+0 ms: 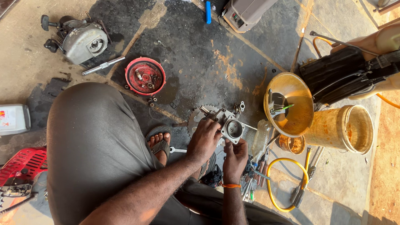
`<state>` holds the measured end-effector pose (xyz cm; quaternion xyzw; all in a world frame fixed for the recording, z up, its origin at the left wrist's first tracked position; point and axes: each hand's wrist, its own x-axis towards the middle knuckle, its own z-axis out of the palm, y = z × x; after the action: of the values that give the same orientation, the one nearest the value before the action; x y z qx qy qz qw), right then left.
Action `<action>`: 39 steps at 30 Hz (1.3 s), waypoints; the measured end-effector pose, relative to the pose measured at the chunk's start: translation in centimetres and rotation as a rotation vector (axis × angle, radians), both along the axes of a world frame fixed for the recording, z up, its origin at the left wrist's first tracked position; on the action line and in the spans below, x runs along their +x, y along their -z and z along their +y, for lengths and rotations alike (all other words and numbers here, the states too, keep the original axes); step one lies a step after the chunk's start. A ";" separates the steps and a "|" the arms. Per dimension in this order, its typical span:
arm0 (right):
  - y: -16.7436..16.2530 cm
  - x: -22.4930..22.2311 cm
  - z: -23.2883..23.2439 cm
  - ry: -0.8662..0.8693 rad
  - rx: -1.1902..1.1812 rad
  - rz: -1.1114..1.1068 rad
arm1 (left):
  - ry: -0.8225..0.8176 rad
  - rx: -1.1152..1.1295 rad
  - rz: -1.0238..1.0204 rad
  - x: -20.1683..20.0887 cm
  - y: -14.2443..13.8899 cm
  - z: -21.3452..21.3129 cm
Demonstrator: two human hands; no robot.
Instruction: The person assembles a small engine cylinder head, inserting bolts and tightening them with a T-handle wrench. The person handles the cylinder head, bolts, and wrench, working on the floor surrounded by tools and engine parts.
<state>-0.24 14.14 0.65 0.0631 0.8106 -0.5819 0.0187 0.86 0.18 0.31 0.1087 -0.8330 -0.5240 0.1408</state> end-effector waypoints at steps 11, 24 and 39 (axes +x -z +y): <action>-0.4 -0.2 -0.5 0.020 0.146 0.000 | -0.031 -0.070 0.041 0.7 0.0 0.0; 0.1 -0.2 -0.1 0.035 0.099 -0.011 | 0.015 -0.031 0.019 0.5 0.2 0.2; 0.5 0.2 0.0 0.076 0.135 0.000 | 0.012 -0.028 0.009 0.3 0.1 -0.3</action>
<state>-0.08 14.15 0.12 0.0953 0.8451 -0.5260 -0.0077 1.21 -0.14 0.22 0.0994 -0.8403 -0.5134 0.1429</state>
